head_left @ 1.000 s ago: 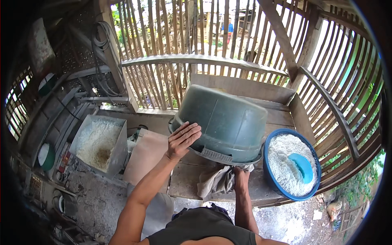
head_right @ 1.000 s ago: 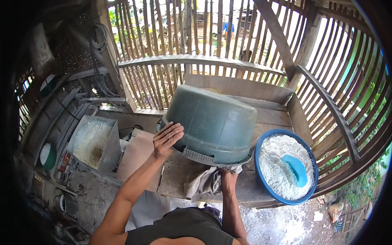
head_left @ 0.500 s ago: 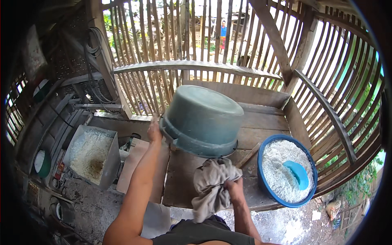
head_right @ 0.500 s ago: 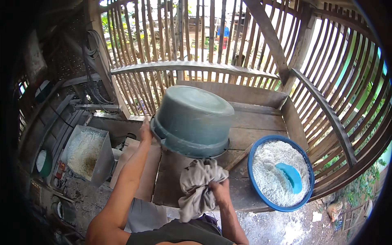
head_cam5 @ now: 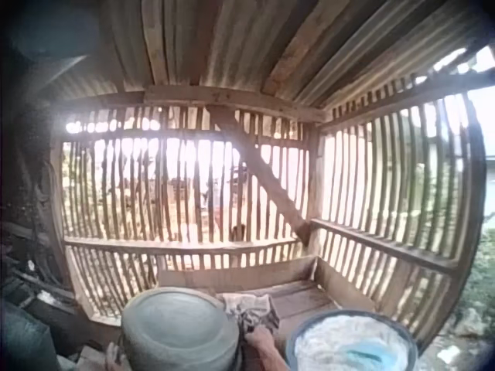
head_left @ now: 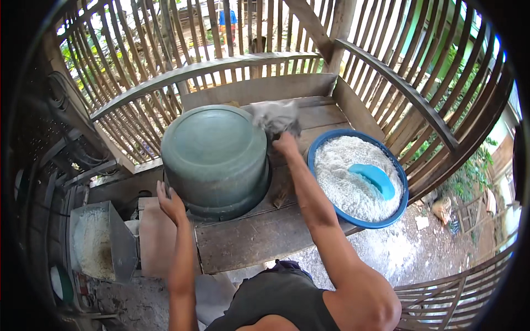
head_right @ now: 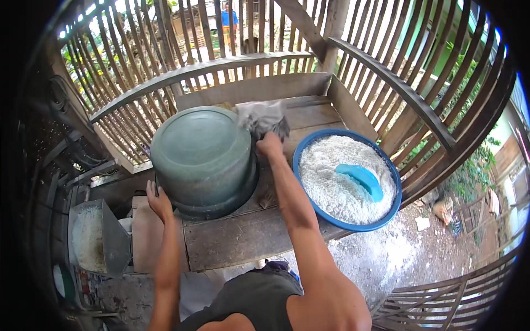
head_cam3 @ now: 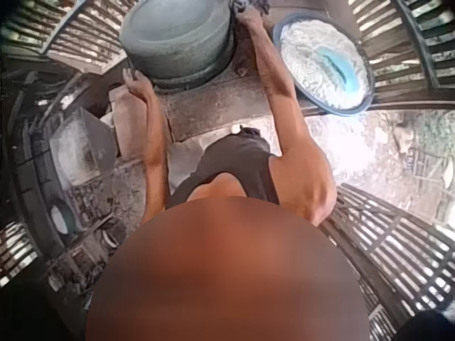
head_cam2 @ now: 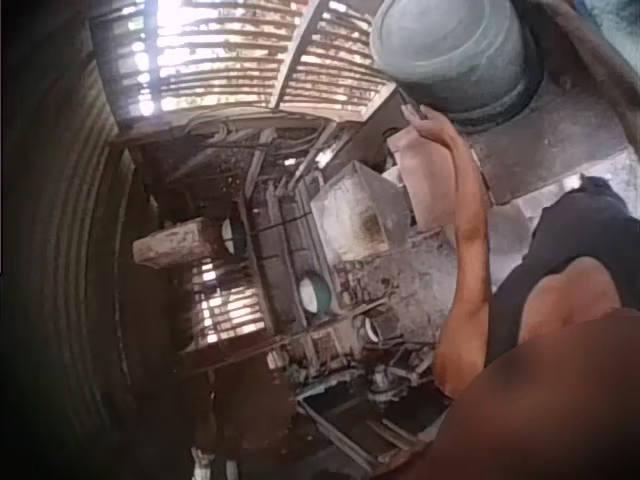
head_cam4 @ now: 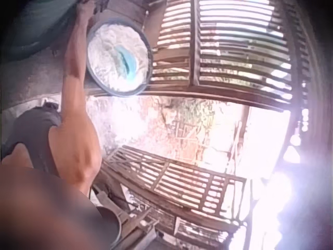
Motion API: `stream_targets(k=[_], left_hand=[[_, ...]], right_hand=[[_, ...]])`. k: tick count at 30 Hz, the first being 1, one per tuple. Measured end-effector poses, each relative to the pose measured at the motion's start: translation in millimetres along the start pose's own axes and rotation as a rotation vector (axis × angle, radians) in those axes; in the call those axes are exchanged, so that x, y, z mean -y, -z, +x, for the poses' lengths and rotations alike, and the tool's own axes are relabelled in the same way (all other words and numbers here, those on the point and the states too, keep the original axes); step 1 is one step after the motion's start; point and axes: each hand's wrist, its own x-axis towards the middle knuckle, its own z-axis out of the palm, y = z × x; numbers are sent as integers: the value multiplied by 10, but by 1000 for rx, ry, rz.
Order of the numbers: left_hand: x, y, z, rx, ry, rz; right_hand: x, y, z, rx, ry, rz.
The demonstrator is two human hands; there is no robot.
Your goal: The person wipes the inside of a green tub with a cloth, moves a metal hopper containing white grain, and sweeps the grain from the hopper into a black basin using a brush.
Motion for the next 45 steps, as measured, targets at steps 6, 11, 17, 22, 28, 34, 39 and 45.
stream_targets(k=[6, 11, 17, 22, 28, 34, 39, 45], left_hand=[[-471, 186, -934, 184, -87, 114], [-653, -89, -1121, 227, -214, 178], [-906, -562, -631, 275, -428, 187], [-1321, -564, -562, 557, -552, 197], [-582, -258, -940, 503, -623, 528], [-667, -247, -629, 676, -387, 540], [-779, 48, -1333, 330, -419, 104], [-380, 1257, -2383, 37, -218, 50]], right_hand=[[52, -729, -1402, -588, 506, 548], [119, -1185, -2011, -538, 651, 433], [264, -1132, -1293, -626, 642, 472], [391, -736, -900, -733, 640, 538], [-35, -1572, -1382, -574, 594, 375], [63, -1836, -1076, -556, 594, 235], [-195, -1717, -1054, -551, 702, 270], [-9, -1633, -2170, -553, 768, 309]])
